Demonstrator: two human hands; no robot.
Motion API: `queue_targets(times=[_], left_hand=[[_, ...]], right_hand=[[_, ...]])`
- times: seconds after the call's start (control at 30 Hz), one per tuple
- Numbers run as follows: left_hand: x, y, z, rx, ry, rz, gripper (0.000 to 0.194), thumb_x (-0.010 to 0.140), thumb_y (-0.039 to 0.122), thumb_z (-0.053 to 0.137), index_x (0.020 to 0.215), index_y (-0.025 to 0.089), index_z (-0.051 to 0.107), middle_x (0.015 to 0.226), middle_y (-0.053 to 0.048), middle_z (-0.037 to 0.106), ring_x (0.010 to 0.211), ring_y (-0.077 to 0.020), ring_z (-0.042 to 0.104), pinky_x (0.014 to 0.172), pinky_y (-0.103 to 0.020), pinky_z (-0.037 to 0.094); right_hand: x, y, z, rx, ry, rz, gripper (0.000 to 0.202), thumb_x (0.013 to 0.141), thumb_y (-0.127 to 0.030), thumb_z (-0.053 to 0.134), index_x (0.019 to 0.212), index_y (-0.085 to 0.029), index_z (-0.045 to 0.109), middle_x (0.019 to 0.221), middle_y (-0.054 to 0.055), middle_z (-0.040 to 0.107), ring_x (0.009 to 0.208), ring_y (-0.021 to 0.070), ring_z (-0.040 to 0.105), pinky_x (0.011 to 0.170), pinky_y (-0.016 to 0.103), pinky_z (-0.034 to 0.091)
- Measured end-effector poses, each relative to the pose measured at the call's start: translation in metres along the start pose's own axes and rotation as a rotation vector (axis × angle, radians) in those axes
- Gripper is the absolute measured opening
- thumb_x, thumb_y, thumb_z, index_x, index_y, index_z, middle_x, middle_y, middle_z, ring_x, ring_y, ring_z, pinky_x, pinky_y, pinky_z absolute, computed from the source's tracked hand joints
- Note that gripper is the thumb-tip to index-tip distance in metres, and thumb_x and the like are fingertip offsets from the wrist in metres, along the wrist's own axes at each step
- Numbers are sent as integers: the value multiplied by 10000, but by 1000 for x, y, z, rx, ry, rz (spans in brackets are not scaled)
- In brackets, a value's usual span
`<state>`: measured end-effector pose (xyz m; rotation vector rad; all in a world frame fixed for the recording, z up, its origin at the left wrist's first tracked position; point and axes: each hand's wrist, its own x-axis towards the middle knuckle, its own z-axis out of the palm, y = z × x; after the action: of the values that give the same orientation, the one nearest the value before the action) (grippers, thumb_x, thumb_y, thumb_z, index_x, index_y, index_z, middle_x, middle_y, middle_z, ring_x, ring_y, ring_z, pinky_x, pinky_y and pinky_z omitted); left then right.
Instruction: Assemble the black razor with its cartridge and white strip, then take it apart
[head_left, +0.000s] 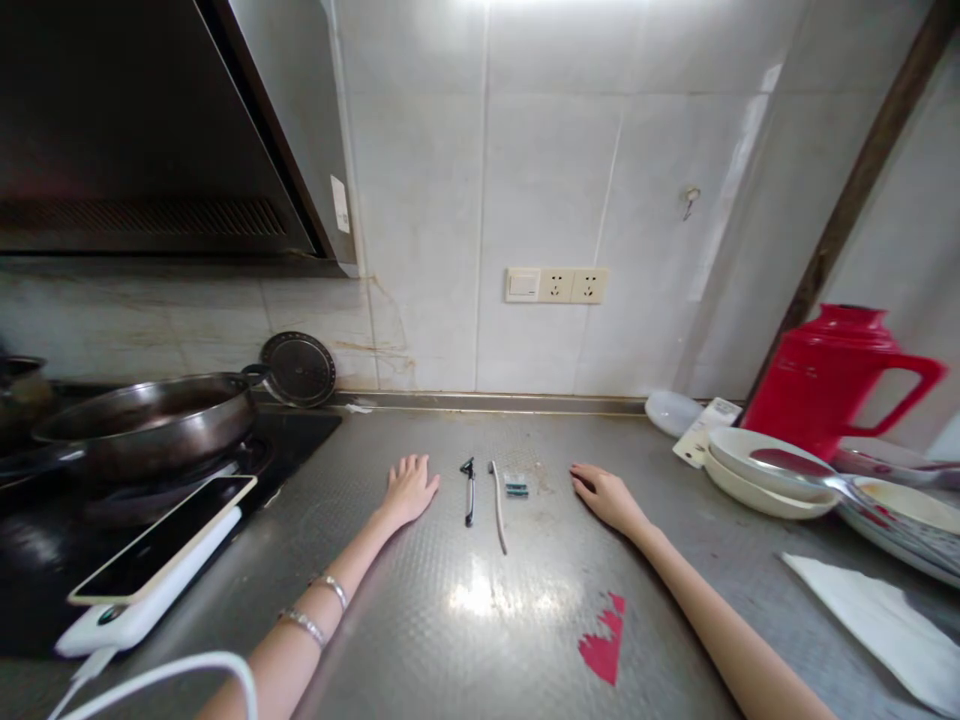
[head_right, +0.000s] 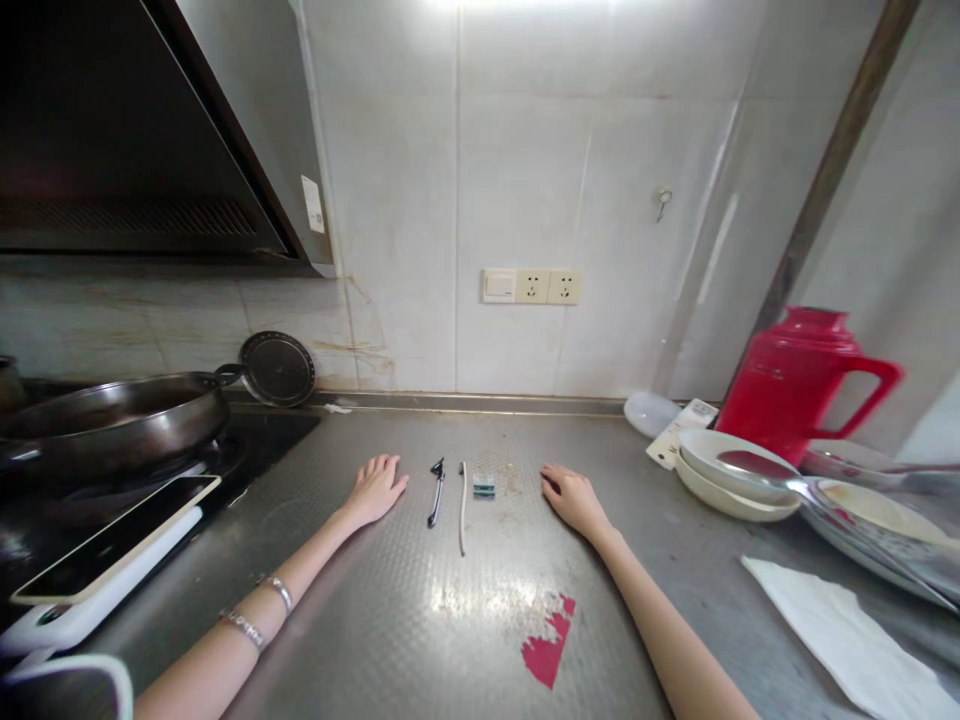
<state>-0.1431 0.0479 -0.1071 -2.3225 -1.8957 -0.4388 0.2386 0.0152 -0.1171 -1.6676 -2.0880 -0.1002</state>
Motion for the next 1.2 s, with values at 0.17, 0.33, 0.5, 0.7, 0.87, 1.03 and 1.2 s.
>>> queue_targets(times=[0.17, 0.33, 0.5, 0.7, 0.87, 1.03, 1.2], left_hand=[[0, 0, -1, -7, 10, 5, 458, 848, 413, 328, 1197, 145, 453, 1215, -150, 485, 1120, -286, 415, 931, -452, 296], [-1, 1, -4, -9, 8, 2, 419, 844, 415, 346, 1137, 150, 482, 1181, -144, 505, 1106, -269, 430, 922, -415, 304], [-2, 2, -4, -18, 5, -9, 448, 847, 421, 337, 1171, 138, 464, 1219, -148, 497, 1130, -269, 421, 933, -406, 294], [-2, 5, -10, -60, 38, -82, 481, 869, 397, 303, 1226, 95, 418, 1228, -169, 506, 1150, -263, 429, 935, -384, 303], [-1, 27, -29, -120, 83, -125, 262, 833, 271, 374, 972, 160, 566, 1039, -115, 605, 1002, -218, 537, 806, -305, 394], [2, 64, -37, -265, -72, -99, 260, 785, 364, 460, 863, 159, 600, 918, -118, 659, 857, -221, 613, 686, -280, 420], [2, 84, -30, -216, -153, -140, 354, 733, 391, 521, 950, 124, 601, 954, -187, 660, 882, -285, 627, 652, -300, 429]], right_hand=[[0, 2, 2, 16, 5, 4, 384, 823, -306, 387, 1077, -173, 643, 1163, 90, 605, 1104, 212, 535, 965, 335, 382], [0, 0, 0, 30, 11, 2, 376, 821, -300, 391, 1062, -175, 650, 1158, 89, 609, 1101, 206, 538, 962, 321, 383], [-1, -2, -2, 27, 12, 7, 380, 824, -295, 381, 1059, -168, 651, 1155, 92, 610, 1094, 208, 543, 959, 322, 385], [0, 0, 0, 35, 4, 25, 373, 819, -305, 389, 1063, -195, 648, 1160, 72, 610, 1104, 205, 536, 953, 321, 388], [0, -1, 0, 30, 5, 39, 366, 810, -292, 396, 1052, -200, 653, 1155, 69, 613, 1096, 205, 542, 944, 318, 394], [0, -6, -3, 21, 13, 54, 372, 802, -289, 397, 1051, -187, 655, 1154, 81, 612, 1083, 210, 551, 933, 323, 402], [0, -7, -3, 4, 17, 68, 372, 800, -284, 395, 1042, -179, 657, 1152, 87, 613, 1087, 212, 549, 939, 328, 396]])
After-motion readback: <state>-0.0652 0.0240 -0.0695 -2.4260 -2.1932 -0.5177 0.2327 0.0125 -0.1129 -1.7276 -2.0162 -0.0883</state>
